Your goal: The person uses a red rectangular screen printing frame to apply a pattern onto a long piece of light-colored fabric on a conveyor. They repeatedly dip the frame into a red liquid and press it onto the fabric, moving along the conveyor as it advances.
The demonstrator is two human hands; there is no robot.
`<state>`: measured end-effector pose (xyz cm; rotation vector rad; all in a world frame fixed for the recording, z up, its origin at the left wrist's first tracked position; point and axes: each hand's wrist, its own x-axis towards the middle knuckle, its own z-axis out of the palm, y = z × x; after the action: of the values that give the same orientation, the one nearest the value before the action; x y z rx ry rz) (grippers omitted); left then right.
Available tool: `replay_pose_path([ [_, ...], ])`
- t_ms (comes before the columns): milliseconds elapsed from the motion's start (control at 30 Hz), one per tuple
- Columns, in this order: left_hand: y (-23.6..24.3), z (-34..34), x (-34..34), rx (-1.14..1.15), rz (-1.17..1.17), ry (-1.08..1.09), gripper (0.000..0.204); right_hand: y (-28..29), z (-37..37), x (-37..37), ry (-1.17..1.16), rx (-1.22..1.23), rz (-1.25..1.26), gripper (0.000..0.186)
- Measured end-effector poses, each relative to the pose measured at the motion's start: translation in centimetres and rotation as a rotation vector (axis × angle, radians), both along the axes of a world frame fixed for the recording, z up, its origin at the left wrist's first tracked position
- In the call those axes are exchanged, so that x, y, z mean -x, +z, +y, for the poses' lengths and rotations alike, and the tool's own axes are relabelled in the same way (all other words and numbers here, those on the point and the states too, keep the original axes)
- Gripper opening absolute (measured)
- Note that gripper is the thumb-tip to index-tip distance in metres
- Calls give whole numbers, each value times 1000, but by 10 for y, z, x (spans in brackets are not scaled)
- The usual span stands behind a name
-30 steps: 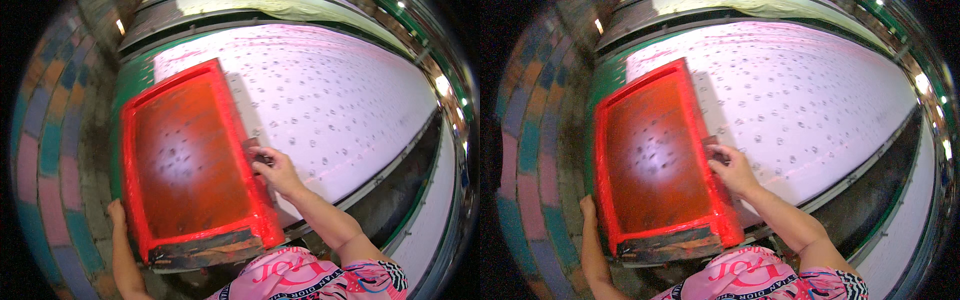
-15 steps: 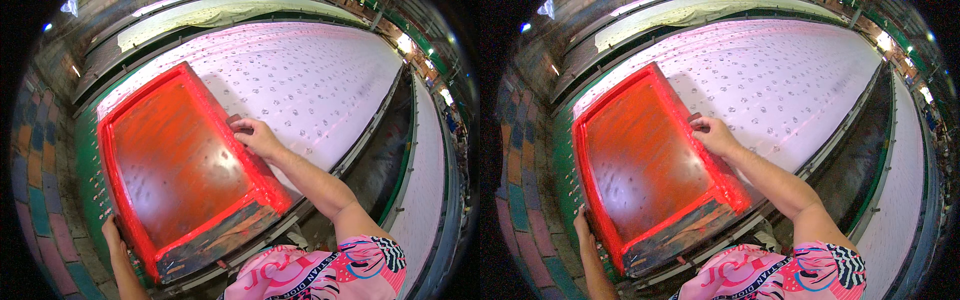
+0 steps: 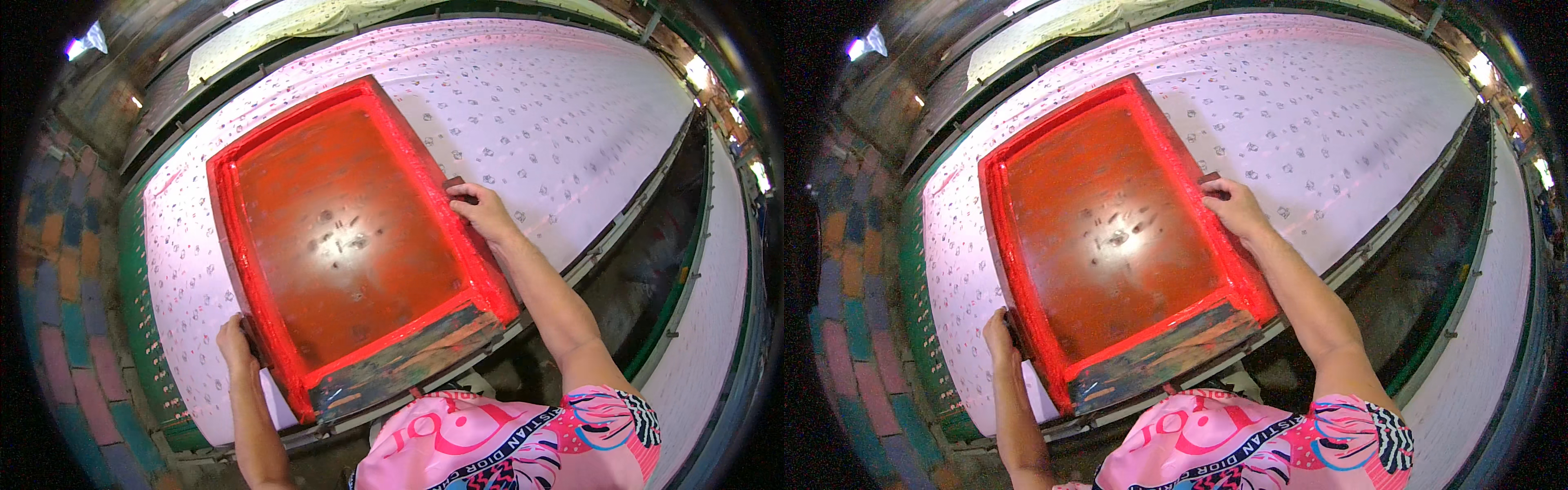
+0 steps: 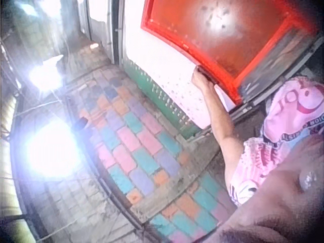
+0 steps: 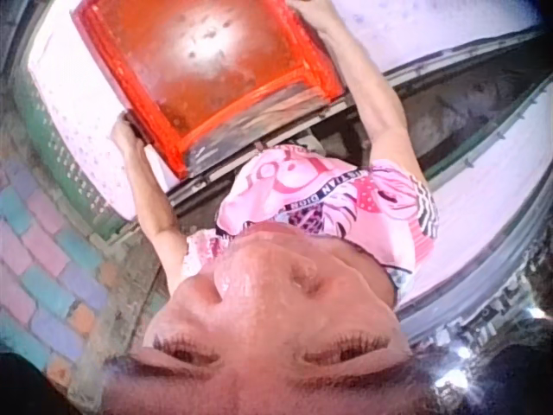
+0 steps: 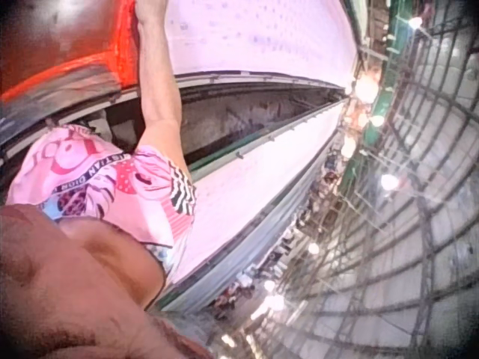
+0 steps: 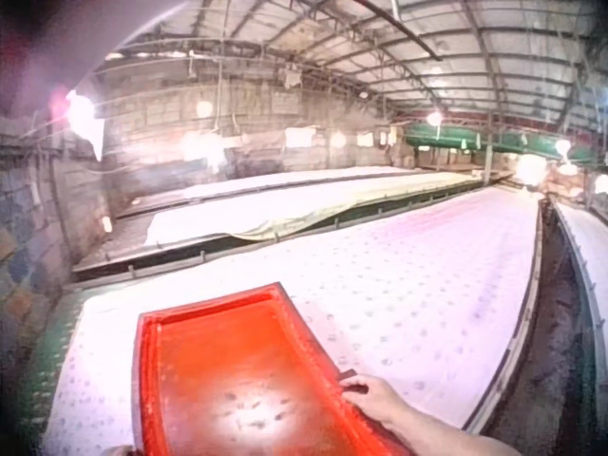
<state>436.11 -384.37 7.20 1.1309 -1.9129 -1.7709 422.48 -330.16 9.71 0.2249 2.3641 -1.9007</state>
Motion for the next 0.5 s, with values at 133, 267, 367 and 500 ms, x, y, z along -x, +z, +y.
replay_pose_path([
  [133,-1,50,6,-9,-38,-30,25,-19,57,18,-30,58,-20,34],
  [267,-8,86,11,-36,-31,9,24,-22,87,30,-46,68,29,32],
  [367,-12,101,15,-21,-30,13,21,-27,108,39,-54,122,5,32],
  [500,-12,127,27,-2,-49,-7,21,-34,137,47,-74,116,13,35],
])
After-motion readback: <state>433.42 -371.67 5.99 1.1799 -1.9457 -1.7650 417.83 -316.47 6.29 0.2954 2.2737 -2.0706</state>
